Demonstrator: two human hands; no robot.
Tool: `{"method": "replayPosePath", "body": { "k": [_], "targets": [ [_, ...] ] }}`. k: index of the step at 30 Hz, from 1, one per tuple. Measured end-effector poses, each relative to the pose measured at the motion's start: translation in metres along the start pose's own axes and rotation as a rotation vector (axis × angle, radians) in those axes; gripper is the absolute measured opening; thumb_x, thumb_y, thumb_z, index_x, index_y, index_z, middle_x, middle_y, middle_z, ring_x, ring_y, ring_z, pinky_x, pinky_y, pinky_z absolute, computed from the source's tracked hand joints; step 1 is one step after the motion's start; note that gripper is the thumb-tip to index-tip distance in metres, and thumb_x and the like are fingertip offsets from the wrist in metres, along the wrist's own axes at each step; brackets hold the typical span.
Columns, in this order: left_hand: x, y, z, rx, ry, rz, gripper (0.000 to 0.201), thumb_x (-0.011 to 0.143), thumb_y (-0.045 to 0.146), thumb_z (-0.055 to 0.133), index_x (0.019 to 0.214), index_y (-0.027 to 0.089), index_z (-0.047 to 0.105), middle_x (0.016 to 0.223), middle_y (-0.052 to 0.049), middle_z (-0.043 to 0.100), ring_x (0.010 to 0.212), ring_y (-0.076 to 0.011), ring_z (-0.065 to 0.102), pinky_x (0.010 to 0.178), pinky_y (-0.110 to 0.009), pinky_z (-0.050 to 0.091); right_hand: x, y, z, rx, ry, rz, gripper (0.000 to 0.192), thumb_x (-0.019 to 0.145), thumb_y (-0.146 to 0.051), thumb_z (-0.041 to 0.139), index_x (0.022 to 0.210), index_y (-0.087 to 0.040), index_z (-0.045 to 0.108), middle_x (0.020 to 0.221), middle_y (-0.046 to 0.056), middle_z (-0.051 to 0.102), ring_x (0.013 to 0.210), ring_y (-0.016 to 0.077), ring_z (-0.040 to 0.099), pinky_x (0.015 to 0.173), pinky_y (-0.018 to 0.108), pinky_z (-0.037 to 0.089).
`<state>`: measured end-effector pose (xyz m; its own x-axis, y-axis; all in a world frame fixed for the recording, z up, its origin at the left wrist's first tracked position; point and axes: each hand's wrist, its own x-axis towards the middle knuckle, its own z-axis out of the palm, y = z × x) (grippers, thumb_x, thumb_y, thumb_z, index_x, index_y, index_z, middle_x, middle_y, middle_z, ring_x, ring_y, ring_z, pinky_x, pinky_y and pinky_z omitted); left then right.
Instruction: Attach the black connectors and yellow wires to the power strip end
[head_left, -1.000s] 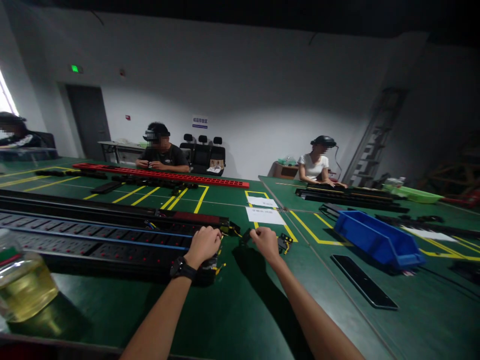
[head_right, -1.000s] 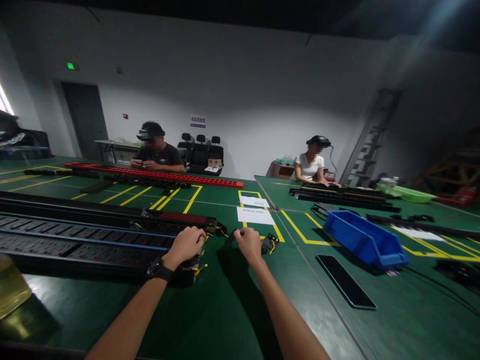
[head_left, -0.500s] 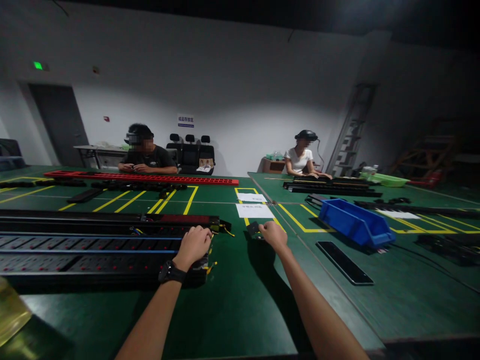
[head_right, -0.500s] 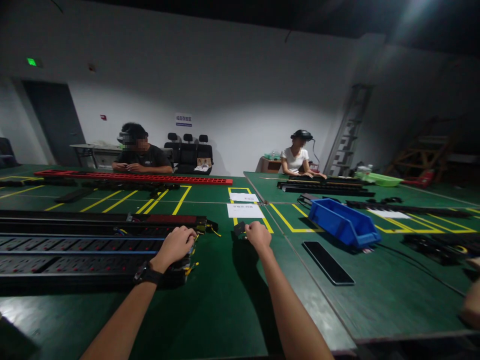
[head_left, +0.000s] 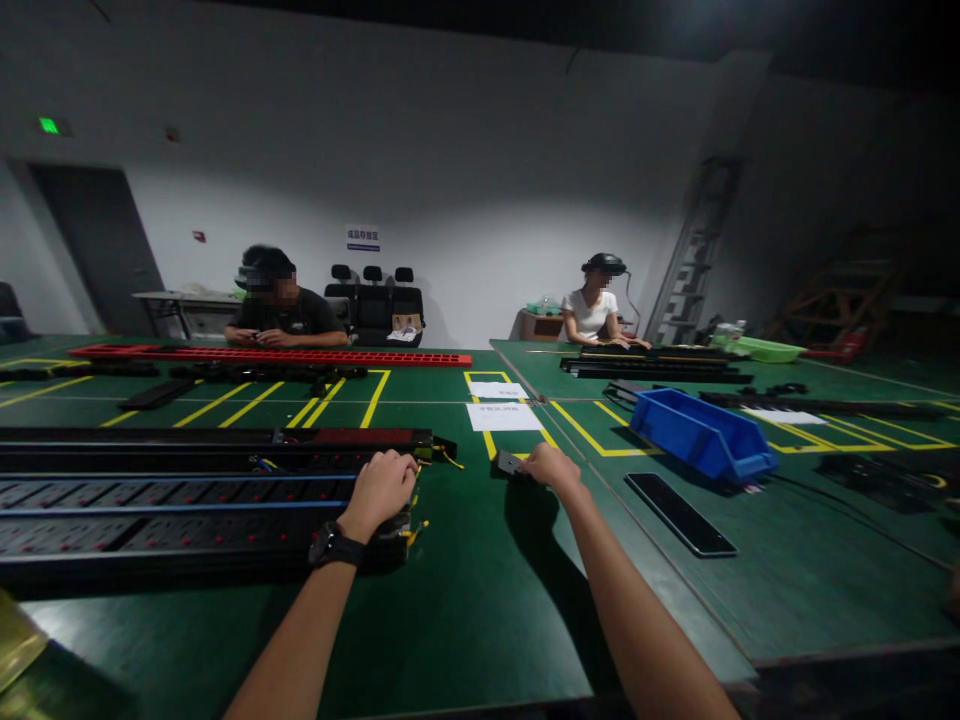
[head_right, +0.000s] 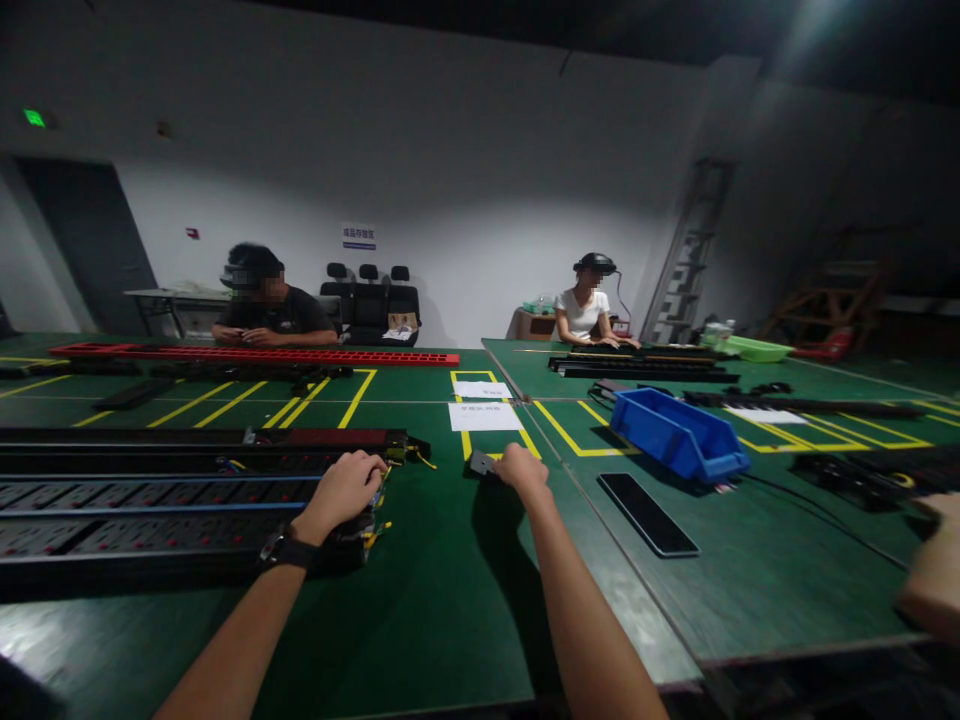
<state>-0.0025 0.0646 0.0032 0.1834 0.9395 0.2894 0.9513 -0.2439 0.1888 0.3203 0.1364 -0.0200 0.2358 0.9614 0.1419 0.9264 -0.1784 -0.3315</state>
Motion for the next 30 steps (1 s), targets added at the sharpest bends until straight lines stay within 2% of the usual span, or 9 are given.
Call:
{"method": "replayPosePath", "body": {
  "k": [4, 8, 10, 13, 15, 18, 23, 26, 30],
  "targets": [
    [0.000, 0.001, -0.001, -0.018, 0.000, -0.001, 0.030, 0.096, 0.025, 0.044, 0.099, 0.023, 0.074, 0.103, -0.009, 0.070, 0.097, -0.0241, 0.061, 0.089, -0.034, 0.047, -0.011, -0.015, -0.012, -0.003, -0.002, -0.021, 0.029, 0.090, -0.040, 0.059, 0.080, -0.019, 0.076, 0.088, 0.014, 0.075, 0.081, 0.0254, 0.071, 0.062, 0.028, 0.044],
    [-0.002, 0.002, -0.002, -0.029, 0.003, -0.017, 0.028, 0.096, 0.025, 0.045, 0.101, 0.022, 0.073, 0.105, -0.010, 0.068, 0.100, -0.0247, 0.061, 0.090, -0.035, 0.046, -0.029, -0.054, -0.008, 0.075, 0.103, -0.195, 0.034, 0.097, -0.042, 0.052, 0.083, -0.022, 0.076, 0.085, 0.010, 0.075, 0.079, 0.0210, 0.069, 0.063, 0.025, 0.040],
    [-0.003, 0.003, -0.001, -0.006, 0.010, -0.046, 0.025, 0.094, 0.024, 0.048, 0.102, 0.021, 0.071, 0.107, -0.011, 0.066, 0.104, -0.0254, 0.060, 0.092, -0.036, 0.046, -0.038, -0.079, 0.000, 0.131, 0.041, -0.363, 0.030, 0.096, -0.041, 0.054, 0.088, -0.023, 0.076, 0.084, 0.007, 0.074, 0.078, 0.0188, 0.068, 0.063, 0.023, 0.039],
    [-0.004, 0.004, 0.000, 0.052, 0.048, -0.125, 0.020, 0.092, 0.027, 0.050, 0.098, 0.020, 0.068, 0.106, -0.012, 0.064, 0.105, -0.0277, 0.061, 0.091, -0.039, 0.046, -0.048, -0.117, 0.013, 0.170, -0.033, -0.609, 0.022, 0.095, -0.037, 0.058, 0.099, -0.026, 0.076, 0.093, 0.004, 0.073, 0.084, 0.0169, 0.067, 0.069, 0.022, 0.042],
    [-0.004, 0.004, 0.001, 0.072, 0.070, -0.178, 0.018, 0.090, 0.030, 0.053, 0.097, 0.019, 0.065, 0.105, -0.012, 0.064, 0.105, -0.0292, 0.061, 0.090, -0.041, 0.047, -0.051, -0.138, 0.019, 0.121, -0.060, -0.691, 0.023, 0.095, -0.039, 0.060, 0.106, -0.027, 0.075, 0.101, 0.004, 0.072, 0.088, 0.0174, 0.067, 0.073, 0.023, 0.045],
    [-0.004, 0.003, 0.001, 0.056, 0.079, -0.238, 0.021, 0.087, 0.033, 0.057, 0.101, 0.018, 0.063, 0.105, -0.013, 0.064, 0.104, -0.0298, 0.062, 0.088, -0.041, 0.047, -0.052, -0.161, 0.023, -0.010, -0.083, -0.715, 0.023, 0.094, -0.038, 0.061, 0.103, -0.024, 0.077, 0.106, 0.008, 0.071, 0.091, 0.0205, 0.069, 0.075, 0.026, 0.047],
    [-0.004, 0.005, -0.001, 0.067, 0.046, -0.232, 0.019, 0.087, 0.031, 0.055, 0.099, 0.020, 0.065, 0.106, -0.012, 0.065, 0.106, -0.0302, 0.063, 0.088, -0.041, 0.048, -0.046, -0.179, 0.019, -0.060, -0.083, -0.730, 0.021, 0.092, -0.031, 0.061, 0.093, -0.022, 0.080, 0.106, 0.011, 0.073, 0.095, 0.0232, 0.070, 0.077, 0.028, 0.049],
    [-0.004, 0.007, -0.002, 0.089, 0.036, -0.233, 0.019, 0.089, 0.031, 0.053, 0.098, 0.020, 0.066, 0.107, -0.012, 0.066, 0.106, -0.0296, 0.063, 0.088, -0.040, 0.048, -0.043, -0.181, 0.018, -0.037, -0.127, -0.725, 0.020, 0.090, -0.031, 0.062, 0.095, -0.024, 0.081, 0.103, 0.008, 0.075, 0.095, 0.0230, 0.070, 0.075, 0.026, 0.048],
    [-0.005, 0.008, -0.004, 0.107, 0.029, -0.234, 0.019, 0.089, 0.030, 0.052, 0.099, 0.020, 0.065, 0.108, -0.012, 0.067, 0.107, -0.0290, 0.063, 0.088, -0.039, 0.048, -0.044, -0.181, 0.022, 0.049, -0.193, -0.805, 0.024, 0.090, -0.029, 0.059, 0.102, -0.030, 0.080, 0.106, 0.003, 0.075, 0.098, 0.0200, 0.069, 0.076, 0.023, 0.046]
  ]
}}
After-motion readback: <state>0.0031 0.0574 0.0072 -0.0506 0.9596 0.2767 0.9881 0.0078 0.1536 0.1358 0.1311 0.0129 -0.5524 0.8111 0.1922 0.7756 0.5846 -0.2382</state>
